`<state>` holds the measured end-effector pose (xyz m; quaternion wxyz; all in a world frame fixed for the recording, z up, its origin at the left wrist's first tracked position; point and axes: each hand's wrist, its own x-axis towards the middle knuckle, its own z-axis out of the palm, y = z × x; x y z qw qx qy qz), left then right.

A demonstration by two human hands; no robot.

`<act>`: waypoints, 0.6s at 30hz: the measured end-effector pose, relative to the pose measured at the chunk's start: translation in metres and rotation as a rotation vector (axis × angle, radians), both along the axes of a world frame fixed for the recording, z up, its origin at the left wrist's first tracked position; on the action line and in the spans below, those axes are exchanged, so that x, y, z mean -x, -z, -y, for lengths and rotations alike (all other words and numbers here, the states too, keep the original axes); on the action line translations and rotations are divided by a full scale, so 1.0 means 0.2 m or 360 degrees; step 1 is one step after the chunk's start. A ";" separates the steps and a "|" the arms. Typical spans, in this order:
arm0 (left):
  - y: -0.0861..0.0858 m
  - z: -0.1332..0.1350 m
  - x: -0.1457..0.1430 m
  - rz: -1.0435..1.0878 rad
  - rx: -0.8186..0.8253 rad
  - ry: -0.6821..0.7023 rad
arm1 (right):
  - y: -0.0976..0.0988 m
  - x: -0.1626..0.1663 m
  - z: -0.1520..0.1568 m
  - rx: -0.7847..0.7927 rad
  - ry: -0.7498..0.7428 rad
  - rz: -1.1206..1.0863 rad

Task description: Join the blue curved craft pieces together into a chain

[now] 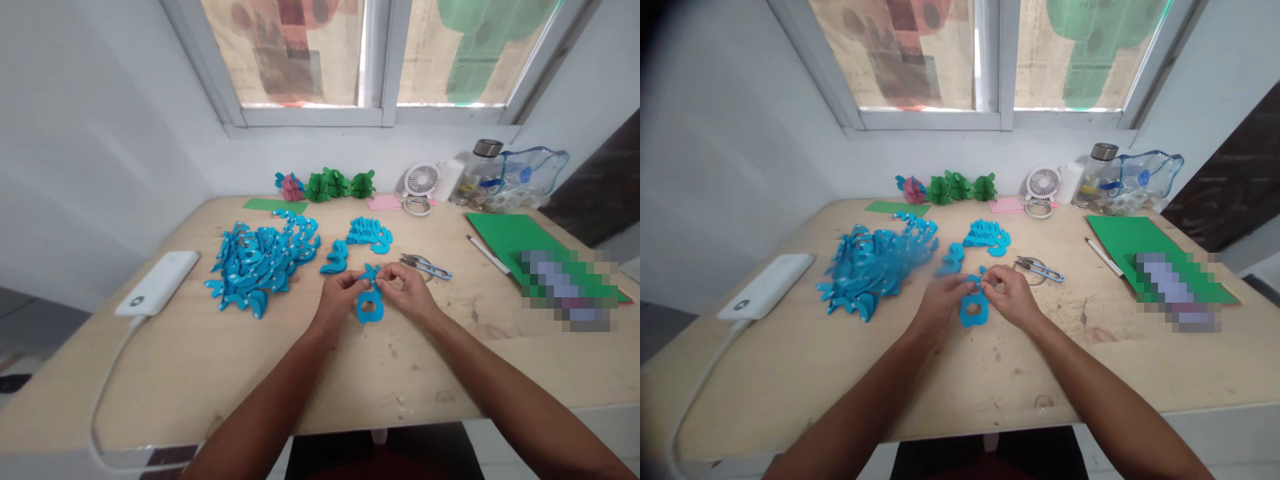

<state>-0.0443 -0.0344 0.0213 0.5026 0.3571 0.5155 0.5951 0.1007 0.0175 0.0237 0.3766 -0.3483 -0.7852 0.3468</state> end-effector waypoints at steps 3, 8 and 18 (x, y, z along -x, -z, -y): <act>-0.02 0.01 -0.01 -0.0009 0.0015 -0.0023 | 0.01 0.01 0.00 0.0062 0.0051 -0.0077; -0.04 0.01 -0.02 0.0007 0.0010 -0.0052 | 0.06 0.04 0.01 0.0331 0.0149 -0.0277; 0.02 0.01 -0.06 0.0377 -0.0020 -0.0005 | 0.07 0.07 0.03 0.0580 0.0225 -0.0562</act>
